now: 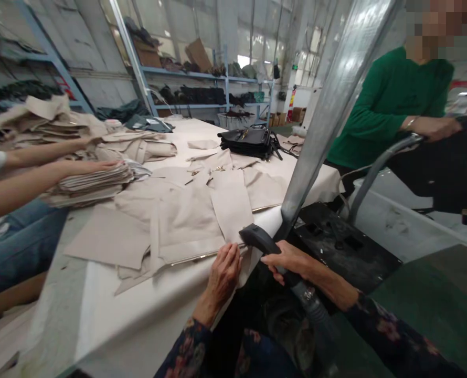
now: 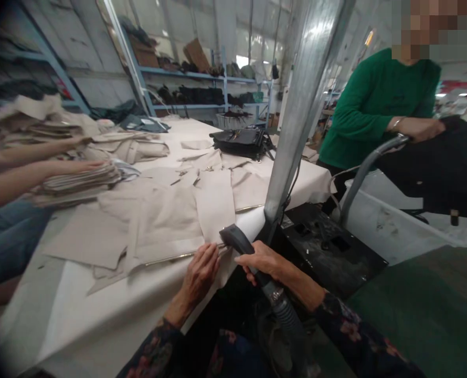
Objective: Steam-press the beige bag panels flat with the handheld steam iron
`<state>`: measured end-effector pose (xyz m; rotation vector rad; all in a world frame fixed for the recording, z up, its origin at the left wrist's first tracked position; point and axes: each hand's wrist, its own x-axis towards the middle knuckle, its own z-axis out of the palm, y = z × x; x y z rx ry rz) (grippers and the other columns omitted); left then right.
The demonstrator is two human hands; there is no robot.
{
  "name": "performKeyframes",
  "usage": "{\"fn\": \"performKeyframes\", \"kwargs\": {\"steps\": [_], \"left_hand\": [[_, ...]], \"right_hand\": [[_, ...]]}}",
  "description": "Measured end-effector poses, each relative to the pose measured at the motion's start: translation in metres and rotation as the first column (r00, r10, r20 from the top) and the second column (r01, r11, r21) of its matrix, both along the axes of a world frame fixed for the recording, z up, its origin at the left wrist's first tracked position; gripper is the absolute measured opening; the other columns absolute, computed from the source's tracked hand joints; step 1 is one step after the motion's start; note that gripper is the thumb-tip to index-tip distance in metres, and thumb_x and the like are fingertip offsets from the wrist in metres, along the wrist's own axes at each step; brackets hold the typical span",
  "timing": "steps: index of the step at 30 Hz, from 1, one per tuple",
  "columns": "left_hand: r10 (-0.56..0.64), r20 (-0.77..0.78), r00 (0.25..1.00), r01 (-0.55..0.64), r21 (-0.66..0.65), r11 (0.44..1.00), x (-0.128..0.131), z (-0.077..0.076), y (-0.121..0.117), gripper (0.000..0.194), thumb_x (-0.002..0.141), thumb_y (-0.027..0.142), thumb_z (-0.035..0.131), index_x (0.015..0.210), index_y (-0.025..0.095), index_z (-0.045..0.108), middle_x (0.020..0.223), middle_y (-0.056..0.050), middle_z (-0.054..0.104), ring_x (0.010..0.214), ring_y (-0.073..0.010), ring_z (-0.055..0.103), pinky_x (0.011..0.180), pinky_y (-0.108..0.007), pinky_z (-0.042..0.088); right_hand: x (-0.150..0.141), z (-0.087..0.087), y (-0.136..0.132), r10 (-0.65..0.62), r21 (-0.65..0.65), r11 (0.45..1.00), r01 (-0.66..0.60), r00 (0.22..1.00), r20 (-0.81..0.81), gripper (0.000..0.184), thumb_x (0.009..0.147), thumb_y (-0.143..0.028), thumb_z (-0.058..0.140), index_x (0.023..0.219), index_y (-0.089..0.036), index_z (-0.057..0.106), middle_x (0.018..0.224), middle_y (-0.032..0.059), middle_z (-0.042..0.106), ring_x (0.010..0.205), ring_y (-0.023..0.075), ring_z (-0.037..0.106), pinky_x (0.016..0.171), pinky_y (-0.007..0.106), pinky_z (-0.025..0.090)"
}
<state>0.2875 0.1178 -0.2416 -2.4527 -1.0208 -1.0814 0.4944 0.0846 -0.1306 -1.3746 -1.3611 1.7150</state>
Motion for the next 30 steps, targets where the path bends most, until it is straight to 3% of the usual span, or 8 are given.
{"fn": "performKeyframes", "kwargs": {"steps": [7, 12, 14, 17, 19, 21, 25, 30], "left_hand": [[0.012, -0.001, 1.000, -0.012, -0.009, 1.000, 0.001, 0.015, -0.007, 0.022, 0.090, 0.013, 0.049, 0.107, 0.007, 0.062, 0.105, -0.014, 0.066, 0.107, -0.0254, 0.060, 0.094, -0.040, 0.054], [0.083, 0.201, 0.976, -0.089, 0.020, 0.996, -0.019, 0.035, -0.041, 0.021, 0.087, 0.011, 0.054, 0.107, 0.012, 0.062, 0.104, -0.012, 0.066, 0.105, -0.0230, 0.060, 0.093, -0.037, 0.053], [0.261, 0.402, 0.878, -0.274, -0.024, 0.961, -0.039, 0.039, -0.054, 0.022, 0.086, 0.011, 0.054, 0.107, 0.014, 0.061, 0.101, -0.011, 0.065, 0.099, -0.0211, 0.061, 0.088, -0.035, 0.055], [0.596, 0.667, 0.447, -0.433, -0.421, 0.797, -0.076, 0.042, -0.060, 0.019, 0.088, 0.023, 0.055, 0.104, 0.014, 0.060, 0.097, -0.010, 0.063, 0.082, -0.0176, 0.064, 0.070, -0.031, 0.057], [0.703, 0.694, 0.152, -0.254, -0.660, 0.707, -0.099, 0.044, -0.052, 0.027, 0.084, 0.031, 0.058, 0.103, 0.012, 0.058, 0.089, -0.009, 0.063, 0.071, -0.0161, 0.064, 0.059, -0.028, 0.055], [0.724, 0.689, 0.005, 0.008, -0.724, 0.689, -0.115, 0.047, -0.039, 0.033, 0.077, 0.033, 0.063, 0.100, 0.009, 0.059, 0.080, -0.007, 0.065, 0.064, -0.0153, 0.064, 0.054, -0.026, 0.053], [0.696, 0.716, -0.055, 0.383, -0.629, 0.677, -0.122, 0.056, -0.020, 0.031, 0.062, 0.029, 0.069, 0.083, 0.007, 0.065, 0.072, -0.007, 0.067, 0.061, -0.0140, 0.064, 0.051, -0.021, 0.048], [0.667, 0.744, -0.031, 0.456, -0.584, 0.672, -0.123, 0.058, -0.022, 0.026, 0.057, 0.027, 0.070, 0.076, 0.009, 0.069, 0.067, -0.006, 0.069, 0.056, -0.0123, 0.061, 0.049, -0.019, 0.045]], "right_hand": [[0.008, 0.022, 0.027, -0.141, 0.139, 0.981, 0.137, 0.990, 0.021, 0.036, 0.070, -0.044, 0.072, 0.059, -0.016, 0.051, 0.047, -0.0022, 0.049, 0.039, 0.0107, 0.047, 0.040, 0.022, 0.041], [0.009, 0.019, 0.018, 0.060, 0.060, 0.996, -0.064, 0.996, 0.065, 0.038, 0.076, -0.044, 0.068, 0.058, -0.016, 0.050, 0.041, -0.0022, 0.046, 0.037, 0.0108, 0.046, 0.039, 0.022, 0.038], [0.003, 0.011, 0.012, 0.179, 0.045, 0.982, -0.181, 0.983, 0.047, 0.036, 0.080, -0.044, 0.064, 0.062, -0.016, 0.051, 0.043, -0.0014, 0.048, 0.036, 0.0109, 0.046, 0.038, 0.022, 0.037], [-0.017, 0.007, 0.006, 0.304, 0.049, 0.951, -0.305, 0.952, 0.022, 0.032, 0.082, -0.044, 0.062, 0.071, -0.015, 0.053, 0.046, -0.0019, 0.051, 0.036, 0.0109, 0.048, 0.038, 0.021, 0.038], [-0.035, 0.011, 0.005, 0.356, 0.039, 0.934, -0.356, 0.935, 0.014, 0.029, 0.081, -0.042, 0.063, 0.077, -0.015, 0.054, 0.048, -0.0030, 0.051, 0.036, 0.0108, 0.048, 0.037, 0.020, 0.039], [-0.054, 0.017, 0.007, 0.386, 0.018, 0.922, -0.386, 0.922, 0.001, 0.028, 0.079, -0.041, 0.064, 0.079, -0.016, 0.053, 0.051, -0.0033, 0.052, 0.037, 0.0107, 0.049, 0.037, 0.020, 0.041], [-0.089, 0.022, 0.014, 0.442, -0.016, 0.897, -0.442, 0.897, 0.007, 0.024, 0.078, -0.036, 0.064, 0.074, -0.017, 0.051, 0.052, -0.0023, 0.054, 0.037, 0.0110, 0.050, 0.036, 0.020, 0.041], [-0.125, 0.022, 0.021, 0.471, -0.076, 0.878, -0.472, 0.881, -0.034, 0.022, 0.075, -0.033, 0.065, 0.071, -0.016, 0.051, 0.050, -0.0031, 0.053, 0.038, 0.0105, 0.050, 0.035, 0.020, 0.042]]}}
